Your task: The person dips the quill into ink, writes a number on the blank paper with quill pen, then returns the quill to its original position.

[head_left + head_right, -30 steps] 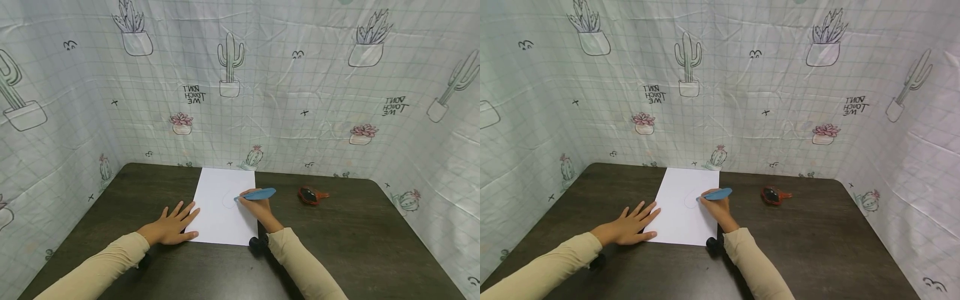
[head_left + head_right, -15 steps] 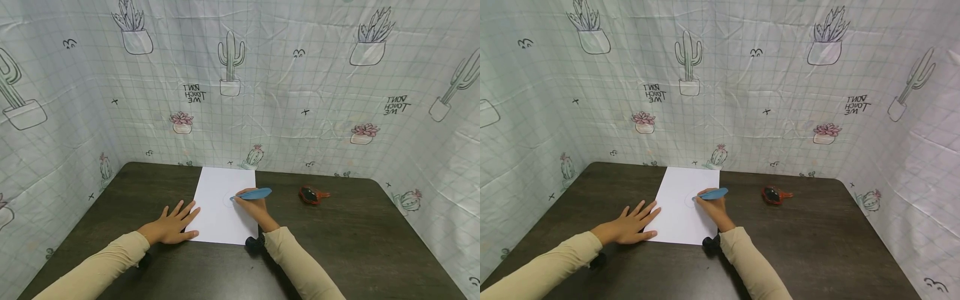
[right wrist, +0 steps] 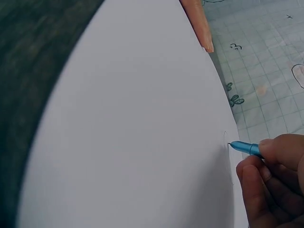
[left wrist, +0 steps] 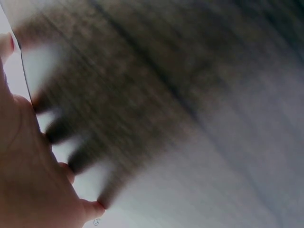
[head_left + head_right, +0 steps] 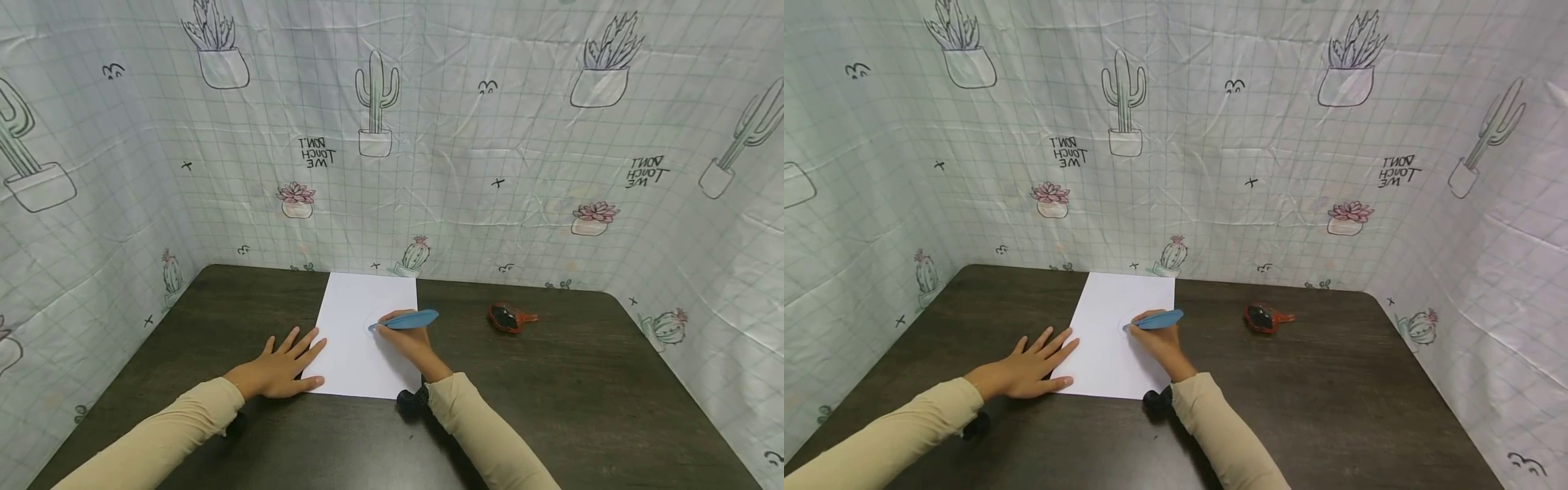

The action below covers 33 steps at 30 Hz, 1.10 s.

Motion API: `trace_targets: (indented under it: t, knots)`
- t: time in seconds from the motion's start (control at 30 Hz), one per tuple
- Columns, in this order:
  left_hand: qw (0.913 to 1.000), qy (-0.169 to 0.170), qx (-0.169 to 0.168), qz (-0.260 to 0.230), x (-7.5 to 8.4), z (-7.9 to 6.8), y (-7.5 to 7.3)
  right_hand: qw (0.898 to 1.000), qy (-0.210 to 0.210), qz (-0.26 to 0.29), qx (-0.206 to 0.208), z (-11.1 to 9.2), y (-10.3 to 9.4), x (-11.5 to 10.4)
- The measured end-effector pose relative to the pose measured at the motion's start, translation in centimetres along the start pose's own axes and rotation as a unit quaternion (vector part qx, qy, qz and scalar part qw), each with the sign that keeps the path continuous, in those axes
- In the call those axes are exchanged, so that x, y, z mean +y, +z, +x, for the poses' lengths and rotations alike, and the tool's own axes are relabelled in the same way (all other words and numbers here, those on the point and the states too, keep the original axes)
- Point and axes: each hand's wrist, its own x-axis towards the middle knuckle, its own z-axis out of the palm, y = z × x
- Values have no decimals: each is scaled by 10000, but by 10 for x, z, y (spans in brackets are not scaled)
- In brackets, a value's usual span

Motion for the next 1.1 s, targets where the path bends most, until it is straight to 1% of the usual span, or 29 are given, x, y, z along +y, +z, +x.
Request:
trace_targets:
  t: [0.03,0.2,0.27,0.37,0.5,0.57,0.7,0.83,0.97,1.1]
  knots:
    - [10000,-6,1,-3,1,0,0,10000,-72,-10,-46,0,0,0]
    - [10000,28,52,23,-4,2,4,9980,-457,66,-440,-14,-7,-28]
    - [10000,24,41,42,-6,4,7,9972,-503,113,-547,-19,-9,-38]
    - [10000,48,28,4,-6,5,8,9971,-446,209,-578,-20,-9,-37]
    - [10000,90,29,2,-5,4,6,9971,-262,381,-610,-21,-9,-35]
    - [9999,107,12,12,-4,2,4,9971,-254,368,-621,-21,-8,-35]
    - [9998,183,33,-116,3,-3,-2,9968,-304,325,-661,-20,-8,-33]
    - [9998,152,2,-117,7,-5,-6,9969,-287,361,-636,-14,-5,-20]
    - [10000,40,-45,31,2,-1,-1,9975,-283,361,-533,-9,0,-5]
    - [9999,-18,-6,138,-6,5,7,9977,-368,283,-491,-6,1,-1]
